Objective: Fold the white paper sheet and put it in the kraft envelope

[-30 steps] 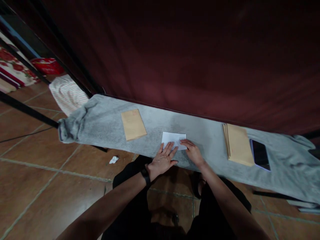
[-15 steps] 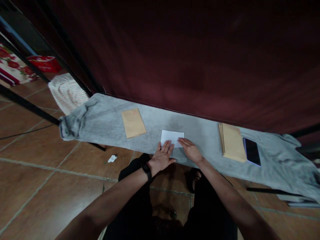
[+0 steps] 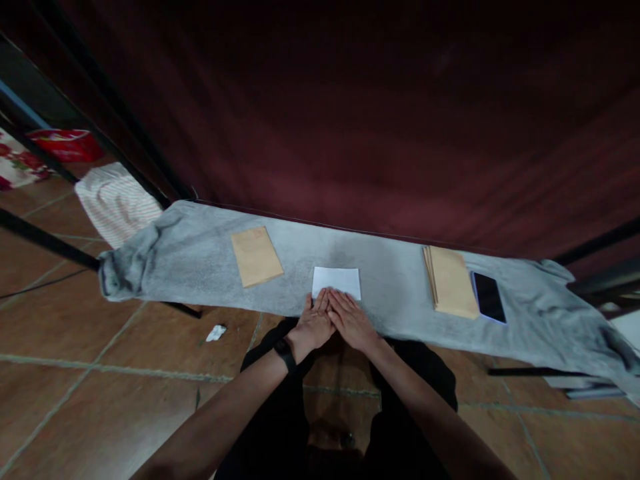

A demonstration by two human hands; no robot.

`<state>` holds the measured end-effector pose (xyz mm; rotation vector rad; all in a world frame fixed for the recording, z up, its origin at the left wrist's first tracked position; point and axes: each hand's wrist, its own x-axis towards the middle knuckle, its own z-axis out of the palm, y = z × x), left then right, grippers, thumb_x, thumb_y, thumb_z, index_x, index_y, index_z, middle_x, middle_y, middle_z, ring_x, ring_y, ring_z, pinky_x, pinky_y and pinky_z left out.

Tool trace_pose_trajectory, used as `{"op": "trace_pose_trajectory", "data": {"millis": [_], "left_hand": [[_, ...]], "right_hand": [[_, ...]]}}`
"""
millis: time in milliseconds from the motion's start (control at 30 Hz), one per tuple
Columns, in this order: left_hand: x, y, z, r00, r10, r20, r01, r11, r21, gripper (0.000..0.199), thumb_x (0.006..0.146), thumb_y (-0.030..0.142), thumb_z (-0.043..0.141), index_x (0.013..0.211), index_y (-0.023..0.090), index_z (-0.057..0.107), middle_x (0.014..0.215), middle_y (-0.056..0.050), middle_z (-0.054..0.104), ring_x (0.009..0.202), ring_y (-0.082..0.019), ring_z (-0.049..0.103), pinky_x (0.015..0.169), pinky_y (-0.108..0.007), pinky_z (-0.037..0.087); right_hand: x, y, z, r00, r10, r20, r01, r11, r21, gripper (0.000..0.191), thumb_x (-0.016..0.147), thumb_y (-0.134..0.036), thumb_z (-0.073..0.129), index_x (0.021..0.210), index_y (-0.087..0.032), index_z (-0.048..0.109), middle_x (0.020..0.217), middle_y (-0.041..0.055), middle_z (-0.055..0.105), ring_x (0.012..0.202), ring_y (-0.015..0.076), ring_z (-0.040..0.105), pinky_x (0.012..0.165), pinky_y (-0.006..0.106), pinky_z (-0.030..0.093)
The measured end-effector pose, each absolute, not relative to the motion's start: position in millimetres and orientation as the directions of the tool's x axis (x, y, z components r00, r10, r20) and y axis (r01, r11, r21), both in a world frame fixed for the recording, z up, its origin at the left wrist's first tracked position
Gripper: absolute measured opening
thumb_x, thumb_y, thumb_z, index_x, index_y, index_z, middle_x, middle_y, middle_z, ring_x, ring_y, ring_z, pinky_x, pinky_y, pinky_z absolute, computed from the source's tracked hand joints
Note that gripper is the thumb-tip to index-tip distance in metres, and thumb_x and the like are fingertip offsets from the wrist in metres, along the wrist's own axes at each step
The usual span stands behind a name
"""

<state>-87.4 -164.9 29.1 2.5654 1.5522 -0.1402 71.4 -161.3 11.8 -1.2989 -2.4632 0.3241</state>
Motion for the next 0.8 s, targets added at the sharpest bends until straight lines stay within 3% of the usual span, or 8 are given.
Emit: {"op": "trace_pose_trajectory", "data": {"millis": [133,267,600,800], "left_hand": [[-98,-166,28,0.463,0.875,-0.141,0.886,-0.457,0.077,0.063,0.101,0.039,0.034,0.157,0.009,0.032,0.165,-0.018,0.026,0.154,-0.030,0.021,0.122,-0.053,0.020],[-110,-164,25,0.450,0.884,-0.124,0.892,-0.441,0.096,0.067,0.100,0.045,0.037,0.156,0.007,0.033,0.164,-0.020,0.026,0.153,-0.029,0.023,0.122,-0.047,0.022],[-118,-165,21,0.384,0.921,-0.063,0.921,-0.377,0.103,0.070,0.102,0.050,0.031,0.153,0.004,0.036,0.161,-0.023,0.031,0.152,-0.031,0.027,0.120,-0.046,0.029],[-109,-165,24,0.328,0.945,-0.005,0.942,-0.327,0.074,0.065,0.102,0.043,0.029,0.153,0.005,0.037,0.158,-0.022,0.039,0.150,-0.032,0.031,0.122,-0.052,0.022]], "right_hand": [[61,-169,1,-0.446,0.875,0.188,0.816,0.484,-0.315,0.058,0.108,-0.041,0.029,0.157,-0.010,0.032,0.162,0.0135,0.033,0.151,0.0221,0.028,0.126,0.044,0.025],[69,-170,-4,-0.416,0.881,0.226,0.837,0.468,-0.283,0.062,0.106,-0.046,0.036,0.157,-0.010,0.033,0.162,0.0157,0.032,0.151,0.0254,0.029,0.125,0.047,0.027],[97,-173,-13,-0.303,0.908,0.289,0.895,0.376,-0.242,0.061,0.105,-0.040,0.041,0.156,-0.009,0.032,0.159,0.0186,0.035,0.148,0.0286,0.035,0.122,0.049,0.031],[107,-176,-13,-0.269,0.909,0.317,0.900,0.355,-0.253,0.058,0.105,-0.036,0.040,0.156,-0.007,0.034,0.157,0.0197,0.038,0.146,0.0309,0.039,0.121,0.051,0.031]]}}
